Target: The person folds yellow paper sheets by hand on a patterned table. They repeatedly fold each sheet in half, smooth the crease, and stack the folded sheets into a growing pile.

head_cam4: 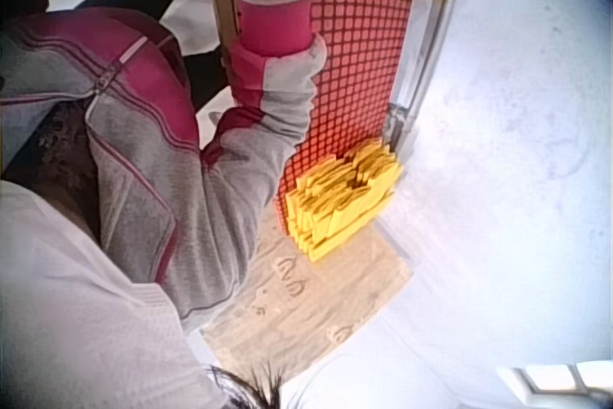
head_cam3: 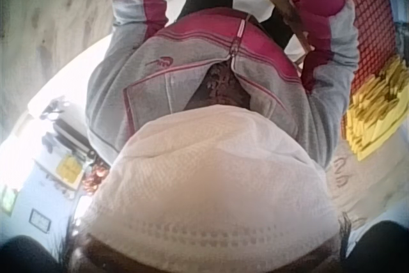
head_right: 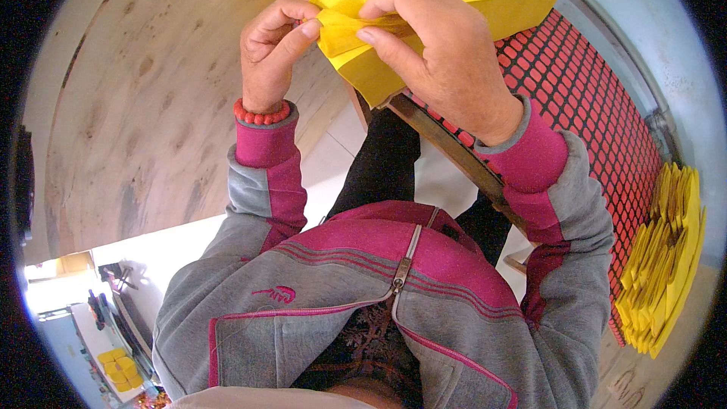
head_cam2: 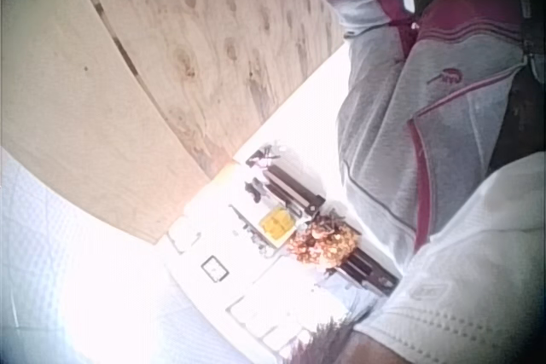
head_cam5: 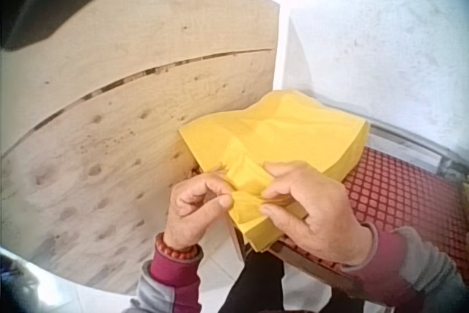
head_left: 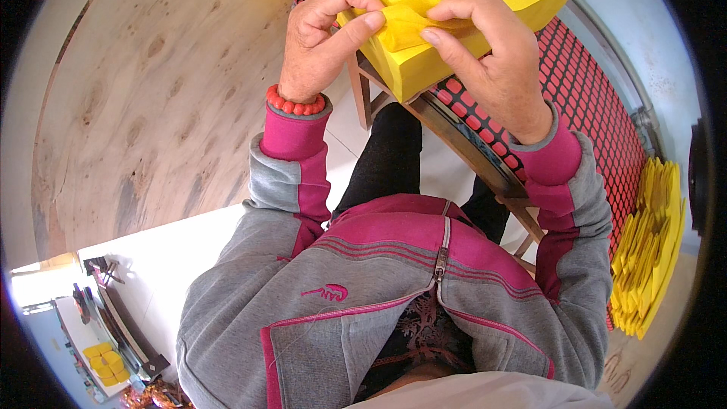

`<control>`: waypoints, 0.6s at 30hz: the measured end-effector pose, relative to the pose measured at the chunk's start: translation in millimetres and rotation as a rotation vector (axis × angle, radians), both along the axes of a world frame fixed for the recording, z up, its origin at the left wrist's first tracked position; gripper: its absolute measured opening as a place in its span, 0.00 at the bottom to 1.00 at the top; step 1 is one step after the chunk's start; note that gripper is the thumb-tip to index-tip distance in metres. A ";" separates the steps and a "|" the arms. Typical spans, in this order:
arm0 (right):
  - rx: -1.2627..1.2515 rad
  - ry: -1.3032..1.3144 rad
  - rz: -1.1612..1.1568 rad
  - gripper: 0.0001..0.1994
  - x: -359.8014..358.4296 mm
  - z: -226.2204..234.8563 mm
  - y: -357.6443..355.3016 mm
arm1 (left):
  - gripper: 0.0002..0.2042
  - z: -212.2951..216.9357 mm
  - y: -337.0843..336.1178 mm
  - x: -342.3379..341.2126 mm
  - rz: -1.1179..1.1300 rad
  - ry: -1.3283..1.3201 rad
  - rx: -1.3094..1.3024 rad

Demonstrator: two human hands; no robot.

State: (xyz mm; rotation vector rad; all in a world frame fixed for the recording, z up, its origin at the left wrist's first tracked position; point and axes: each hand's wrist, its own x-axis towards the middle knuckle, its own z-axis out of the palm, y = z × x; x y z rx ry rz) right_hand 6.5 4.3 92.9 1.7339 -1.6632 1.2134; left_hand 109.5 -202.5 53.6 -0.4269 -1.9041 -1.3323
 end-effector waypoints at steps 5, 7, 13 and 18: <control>-0.003 0.042 -0.032 0.10 -0.8 2.1 2.1 | 0.03 -0.2 0.4 0.1 0.017 -0.007 -0.003; 0.005 0.037 -0.044 0.10 -1.2 2.5 2.8 | 0.03 -0.2 0.6 0.1 0.009 -0.006 0.006; 0.020 0.016 -0.004 0.10 -1.4 -0.4 2.4 | 0.04 -0.5 1.3 -0.6 0.008 0.002 0.012; 0.029 0.039 -0.023 0.10 -1.3 -1.1 1.9 | 0.03 -1.5 1.6 -1.3 0.012 -0.004 0.027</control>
